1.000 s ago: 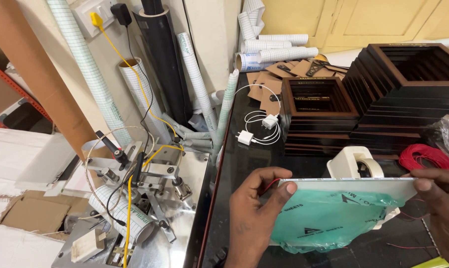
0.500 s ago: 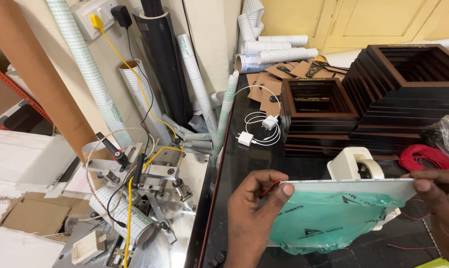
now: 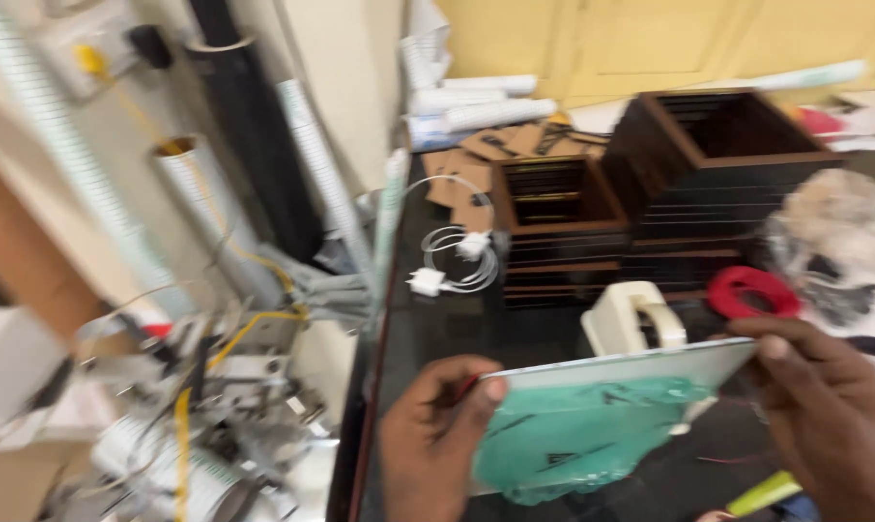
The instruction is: The person is assembling and wiring LED strips onto a plastic backing panel, likely for a custom frame or sign.
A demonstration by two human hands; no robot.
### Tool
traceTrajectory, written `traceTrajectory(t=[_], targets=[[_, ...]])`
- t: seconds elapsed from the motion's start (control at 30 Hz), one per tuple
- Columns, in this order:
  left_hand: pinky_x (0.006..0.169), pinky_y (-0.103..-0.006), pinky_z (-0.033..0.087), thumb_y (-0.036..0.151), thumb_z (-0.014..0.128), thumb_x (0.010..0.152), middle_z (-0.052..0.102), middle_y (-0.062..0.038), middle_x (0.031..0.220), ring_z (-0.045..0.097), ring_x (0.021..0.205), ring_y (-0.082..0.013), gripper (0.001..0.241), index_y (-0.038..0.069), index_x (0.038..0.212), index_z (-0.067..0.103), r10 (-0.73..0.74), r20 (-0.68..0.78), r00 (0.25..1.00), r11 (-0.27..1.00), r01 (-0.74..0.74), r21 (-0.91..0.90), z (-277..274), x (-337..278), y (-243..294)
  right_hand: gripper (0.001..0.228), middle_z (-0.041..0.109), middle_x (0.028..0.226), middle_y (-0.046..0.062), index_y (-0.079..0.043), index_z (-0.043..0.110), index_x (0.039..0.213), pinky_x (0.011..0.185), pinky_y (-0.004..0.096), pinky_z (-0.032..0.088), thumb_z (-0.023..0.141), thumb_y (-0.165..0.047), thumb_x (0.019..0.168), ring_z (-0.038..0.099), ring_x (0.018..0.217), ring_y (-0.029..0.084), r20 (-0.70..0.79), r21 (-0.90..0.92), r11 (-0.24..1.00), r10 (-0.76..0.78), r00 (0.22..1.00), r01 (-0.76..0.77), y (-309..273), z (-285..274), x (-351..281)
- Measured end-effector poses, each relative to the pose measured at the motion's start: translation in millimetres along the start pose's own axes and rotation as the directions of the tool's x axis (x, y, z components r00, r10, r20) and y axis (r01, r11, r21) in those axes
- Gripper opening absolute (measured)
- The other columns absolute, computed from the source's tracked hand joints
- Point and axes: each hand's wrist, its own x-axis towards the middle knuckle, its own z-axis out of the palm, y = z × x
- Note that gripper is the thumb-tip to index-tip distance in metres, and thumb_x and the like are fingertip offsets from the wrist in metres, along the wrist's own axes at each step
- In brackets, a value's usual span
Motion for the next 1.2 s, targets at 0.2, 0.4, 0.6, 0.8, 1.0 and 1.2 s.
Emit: traceTrajectory(t=[0.2,0.4,0.6,0.8,1.0,1.2], targets=[[0.071,-0.0229,0.051,0.007,0.080,0.083,0.074,-0.006,0.083,0.065,0.077,-0.0089,0.023,-0.004,0.102,0.076,-0.023,-0.052,0.998,1.000,0.024,0.016,-4.6,9.9,-12.2,0.033,0.071,0.098,0.027,0.014,0.070,0.125,0.084,0.040,0.057,0.055,-0.011,0.111,0.063,0.080,0.023,0.086,0.215,0.976,0.024,0.996,-0.042,0.1,-5.6,0.3],[0.075,-0.0247,0.055,0.004,0.079,0.083,0.076,-0.010,0.085,0.069,0.080,-0.0113,0.023,-0.006,0.103,0.076,0.011,-0.087,0.996,0.992,0.000,0.124,-11.6,15.7,-22.8,0.027,0.074,0.103,0.019,0.009,0.068,0.119,0.084,0.037,0.059,0.057,-0.007,0.101,0.071,0.091,0.023,0.011,0.179,0.982,0.052,0.999,-0.053,-3.1,3.0,-4.7],[0.077,-0.0275,0.057,0.002,0.079,0.083,0.076,-0.012,0.087,0.071,0.082,-0.0136,0.023,-0.007,0.104,0.075,0.029,-0.094,0.995,0.997,-0.023,0.070,-14.4,17.1,-33.1,0.027,0.073,0.105,0.017,0.009,0.068,0.120,0.088,0.037,0.059,0.060,-0.006,0.100,0.071,0.094,0.022,0.002,0.220,0.975,-0.005,1.000,0.004,2.9,5.2,-6.1],[0.077,-0.0275,0.057,0.003,0.078,0.083,0.075,-0.012,0.085,0.071,0.082,-0.0134,0.022,-0.006,0.102,0.075,-0.021,-0.119,0.993,0.994,0.034,0.104,-9.2,16.6,-18.2,0.027,0.075,0.104,0.016,0.010,0.069,0.119,0.084,0.034,0.058,0.063,-0.005,0.098,0.071,0.094,0.020,-0.010,0.112,0.990,-0.089,0.996,0.089,5.2,7.4,-8.4],[0.078,-0.0260,0.053,0.006,0.077,0.085,0.074,-0.009,0.089,0.068,0.084,-0.0117,0.023,-0.004,0.105,0.072,-0.016,-0.035,0.999,0.991,0.020,0.131,-14.5,18.6,-15.1,0.024,0.074,0.104,0.016,0.010,0.069,0.117,0.084,0.034,0.059,0.065,-0.006,0.098,0.071,0.094,0.019,0.017,0.103,0.987,-0.128,0.992,0.125,6.2,4.5,-5.3],[0.081,-0.0265,0.052,0.009,0.077,0.087,0.073,-0.009,0.091,0.068,0.088,-0.0119,0.023,-0.002,0.106,0.071,-0.022,0.013,1.000,0.984,0.019,0.176,-18.5,18.8,-11.9,0.025,0.075,0.102,0.014,0.008,0.070,0.114,0.082,0.034,0.061,0.066,-0.009,0.096,0.072,0.092,0.018,0.039,0.035,0.994,-0.104,0.994,0.103,6.1,-1.6,-0.9]])
